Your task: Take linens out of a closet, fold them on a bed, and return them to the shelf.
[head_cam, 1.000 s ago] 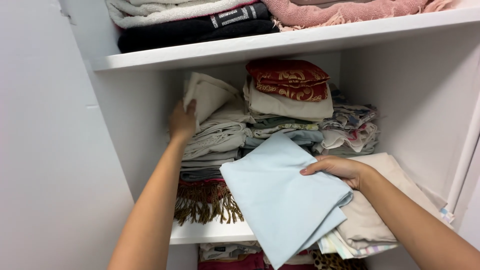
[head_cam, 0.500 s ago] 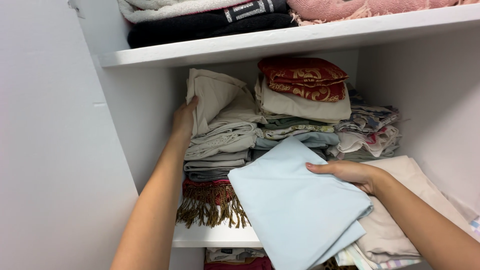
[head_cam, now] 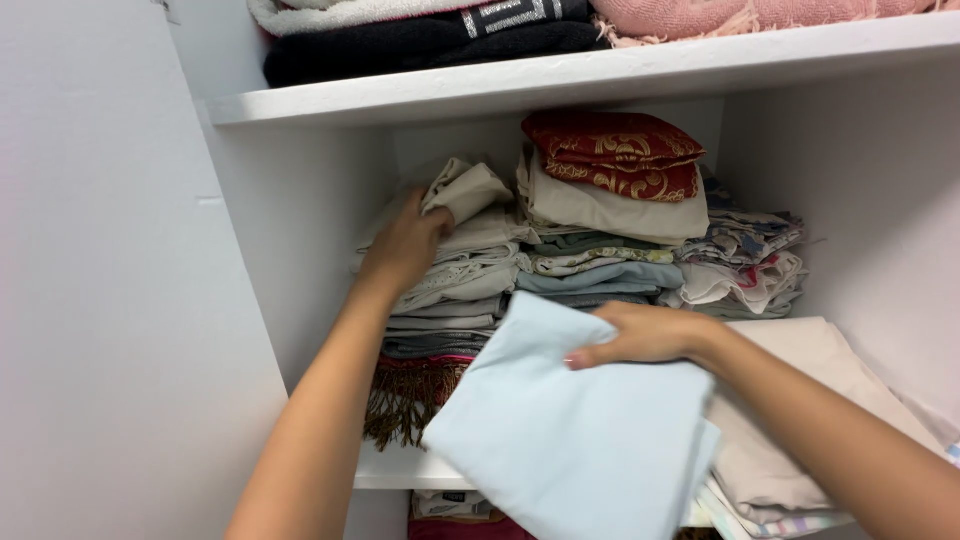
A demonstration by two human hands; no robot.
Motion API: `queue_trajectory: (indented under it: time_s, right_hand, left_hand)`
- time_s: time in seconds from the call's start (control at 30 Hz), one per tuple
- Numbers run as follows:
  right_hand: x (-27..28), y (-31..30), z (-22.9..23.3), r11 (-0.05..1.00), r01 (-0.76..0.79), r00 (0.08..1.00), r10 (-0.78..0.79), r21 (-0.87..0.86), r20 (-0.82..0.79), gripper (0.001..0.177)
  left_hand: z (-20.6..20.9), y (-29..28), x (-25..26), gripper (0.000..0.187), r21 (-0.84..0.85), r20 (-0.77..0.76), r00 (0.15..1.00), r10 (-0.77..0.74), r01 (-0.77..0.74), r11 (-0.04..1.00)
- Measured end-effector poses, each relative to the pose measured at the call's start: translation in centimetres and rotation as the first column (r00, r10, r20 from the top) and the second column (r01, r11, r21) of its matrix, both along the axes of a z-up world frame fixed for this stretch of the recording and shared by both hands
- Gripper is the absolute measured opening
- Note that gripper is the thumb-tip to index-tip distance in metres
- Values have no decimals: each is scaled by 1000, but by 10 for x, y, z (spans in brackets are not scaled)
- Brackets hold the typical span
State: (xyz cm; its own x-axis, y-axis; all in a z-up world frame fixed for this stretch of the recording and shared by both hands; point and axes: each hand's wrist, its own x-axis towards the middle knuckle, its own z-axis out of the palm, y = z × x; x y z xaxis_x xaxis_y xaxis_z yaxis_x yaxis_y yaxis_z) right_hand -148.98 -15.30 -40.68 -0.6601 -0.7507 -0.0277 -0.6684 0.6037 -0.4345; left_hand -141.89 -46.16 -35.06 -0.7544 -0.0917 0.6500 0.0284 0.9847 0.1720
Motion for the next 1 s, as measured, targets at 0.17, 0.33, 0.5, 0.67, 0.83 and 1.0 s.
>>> queue_trajectory:
  time_s: [0.17,0.33,0.5,0.67,0.83,1.0]
  right_hand:
    - [46,-54,30,981,167,863,-95,102,-495,74]
    - [34,-71,35,896,36,846,-262,-442,-464,47]
    - [35,-104,57,765,-158,817,-254,-624,-517,74]
    - [36,-130,65,764,-16,810,-368,-644,-457,43]
    - [9,-115,35,684,-356,687,-270,-636,-674,26]
    - [15,-80,24,710,-444,766,-14,-546,-642,33]
  left_hand:
    - [31,23,31,52,44,178,984,14,-22,999]
    - [18,-30,-35,32,164,-127,974,-187,206,965]
    - [46,0,5,44,374,-185,977,-106,170,912]
    - [43,6,12,43,363,-75,976,-206,219,906]
    - [34,5,21,36,157,-150,962,-227,250,955]
    - [25,-5,17,111,-308,-316,940,131,-232,923]
